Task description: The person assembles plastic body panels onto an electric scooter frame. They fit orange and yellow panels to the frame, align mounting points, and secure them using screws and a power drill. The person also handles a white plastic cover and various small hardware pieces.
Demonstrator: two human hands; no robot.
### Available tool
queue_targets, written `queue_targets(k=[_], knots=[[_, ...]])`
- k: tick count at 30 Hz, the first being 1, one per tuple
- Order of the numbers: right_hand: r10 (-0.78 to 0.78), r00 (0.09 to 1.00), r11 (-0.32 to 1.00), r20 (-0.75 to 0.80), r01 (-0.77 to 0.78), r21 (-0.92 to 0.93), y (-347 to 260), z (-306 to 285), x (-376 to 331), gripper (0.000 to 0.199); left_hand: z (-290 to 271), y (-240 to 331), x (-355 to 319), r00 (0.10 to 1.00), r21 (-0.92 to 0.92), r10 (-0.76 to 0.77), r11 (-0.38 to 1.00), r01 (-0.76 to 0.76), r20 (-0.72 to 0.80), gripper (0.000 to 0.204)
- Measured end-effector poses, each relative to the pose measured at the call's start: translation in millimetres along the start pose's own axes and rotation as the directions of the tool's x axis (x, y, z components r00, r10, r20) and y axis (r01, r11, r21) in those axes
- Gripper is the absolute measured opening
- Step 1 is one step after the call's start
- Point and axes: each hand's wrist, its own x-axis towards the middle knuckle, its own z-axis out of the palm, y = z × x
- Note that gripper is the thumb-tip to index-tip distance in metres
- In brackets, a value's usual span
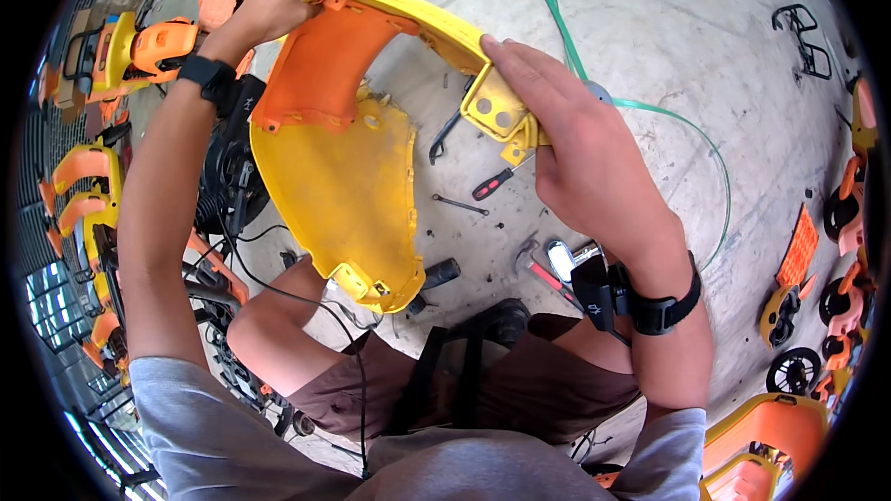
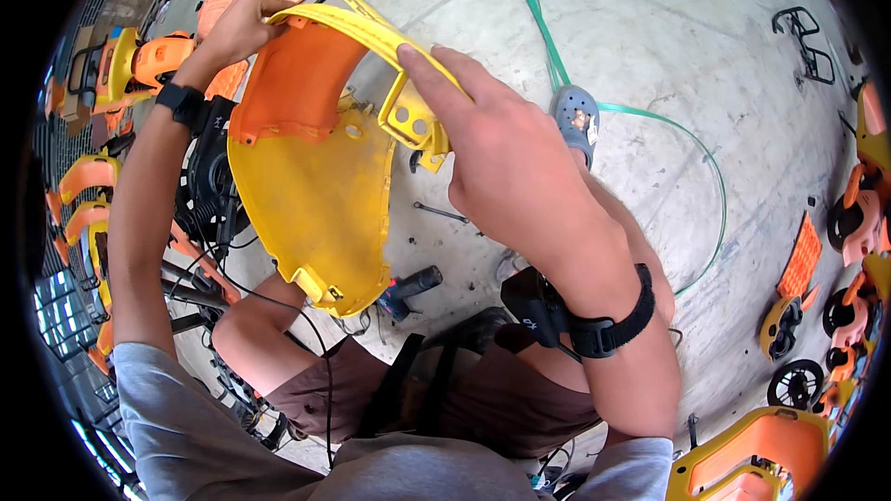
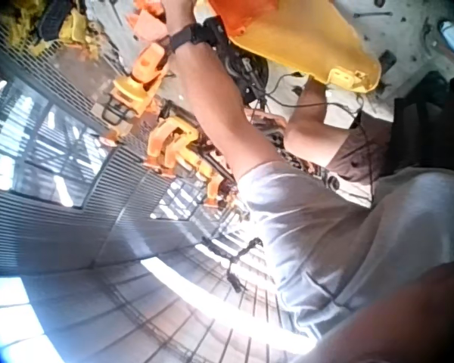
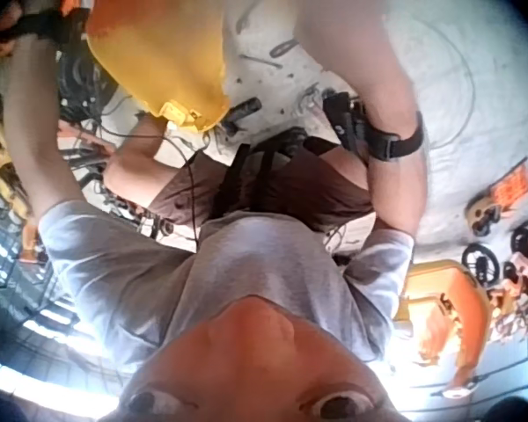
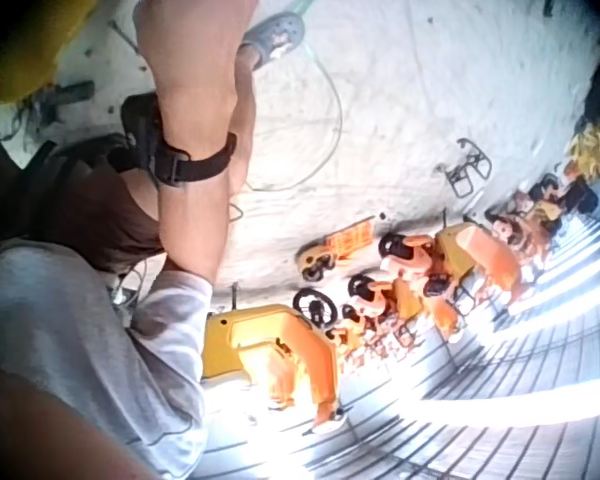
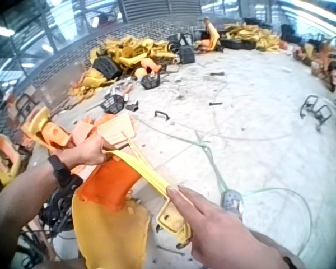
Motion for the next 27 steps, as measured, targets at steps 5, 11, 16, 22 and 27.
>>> queue_targets(k=[5,11,16,22,27], knots=[[-0.088,0.995,0.993,-0.043,0.084,-0.088,6.1,-0.1,2.5,0.078,6.9,-12.1,-0.4,0.993,-0.204,-0.098,0.973,0.109,0.062,0.033],[-0.042,0.996,0.986,-0.084,0.028,-0.162,12.0,-3.7,1.1,0.078,27.4,8.4,-5.9,0.906,0.013,-0.008,1.000,0.015,-0.423,0.029],[-0.001,0.995,0.971,-0.103,-0.024,-0.236,11.9,0.0,1.9,0.076,38.7,16.6,-8.5,0.897,0.112,-0.013,0.991,0.070,-0.443,0.022],[-0.053,0.975,0.980,-0.214,0.009,-0.200,12.2,-5.3,4.3,0.067,22.5,12.3,-6.4,0.913,0.007,0.039,0.999,-0.039,-0.406,0.022],[-0.018,0.963,0.996,-0.271,-0.008,-0.092,-1.4,-2.9,10.1,0.068,30.7,0.6,-14.5,0.904,-0.045,0.003,0.999,-0.025,-0.427,0.029]])
